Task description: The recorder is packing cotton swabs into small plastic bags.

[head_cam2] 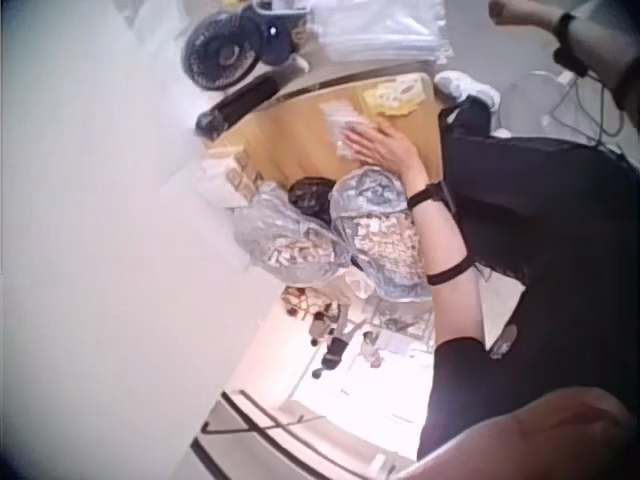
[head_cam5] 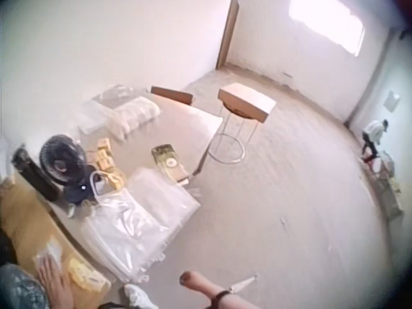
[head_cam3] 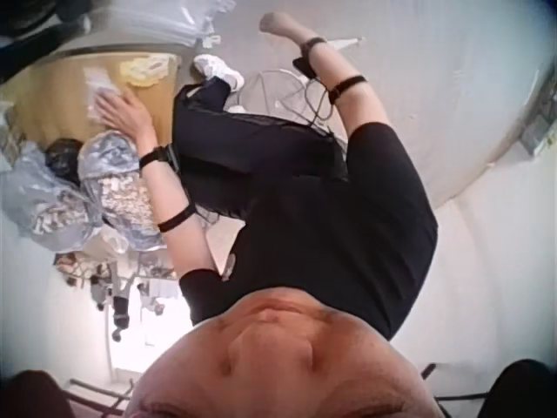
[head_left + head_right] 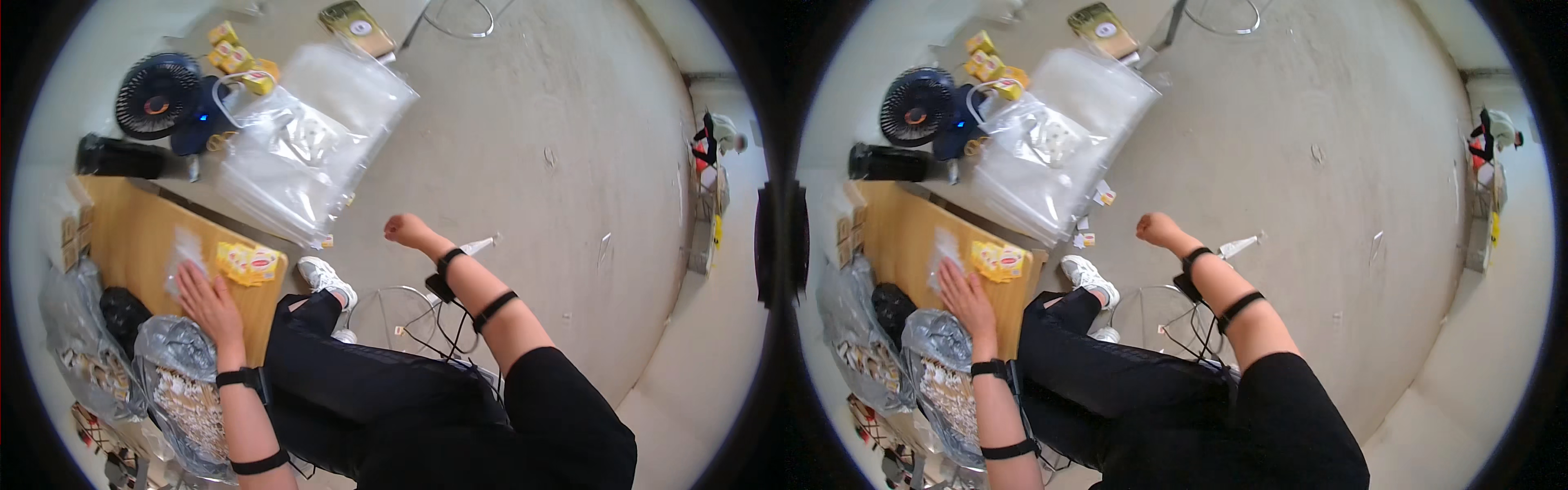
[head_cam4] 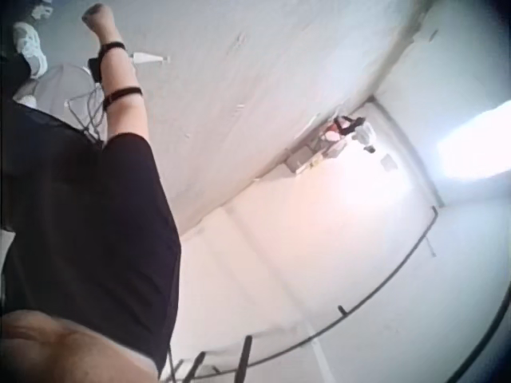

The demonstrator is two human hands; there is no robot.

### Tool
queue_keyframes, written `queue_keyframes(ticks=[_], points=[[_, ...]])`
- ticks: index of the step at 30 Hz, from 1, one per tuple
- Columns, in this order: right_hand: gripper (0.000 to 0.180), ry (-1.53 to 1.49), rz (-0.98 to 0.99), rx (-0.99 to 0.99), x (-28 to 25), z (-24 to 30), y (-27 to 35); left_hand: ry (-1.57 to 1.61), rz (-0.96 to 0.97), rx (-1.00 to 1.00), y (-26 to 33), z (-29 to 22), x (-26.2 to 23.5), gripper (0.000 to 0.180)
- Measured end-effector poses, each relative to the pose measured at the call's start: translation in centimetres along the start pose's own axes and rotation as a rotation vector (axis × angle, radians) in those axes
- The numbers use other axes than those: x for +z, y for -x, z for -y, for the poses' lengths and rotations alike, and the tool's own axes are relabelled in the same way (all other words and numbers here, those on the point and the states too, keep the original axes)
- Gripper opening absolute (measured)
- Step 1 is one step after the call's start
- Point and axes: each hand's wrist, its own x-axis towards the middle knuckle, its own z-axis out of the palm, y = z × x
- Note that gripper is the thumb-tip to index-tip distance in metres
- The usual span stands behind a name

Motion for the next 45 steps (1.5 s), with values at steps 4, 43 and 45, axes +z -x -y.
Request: queue_keyframes(ticks=[4, 43, 45], points=[[0.027, 0.127, -0.029, 0.010, 8.4, -0.4, -7.8, -0.037, -0.003, -0.016, 0.4, 2.6, -2.1, 0.056], [0.020, -0.544, 0.223, 0.002, 21.6, 0.7, -22.9, 0.171, 0.174, -0.122, -0.3, 1.5, -2.4, 0.066], [0.020, -0.565, 0.241, 0.019, 21.5, 0.6, -22.2, 0.168, 0.180, -0.125, -0.2, 1.5, -2.4, 0.067]])
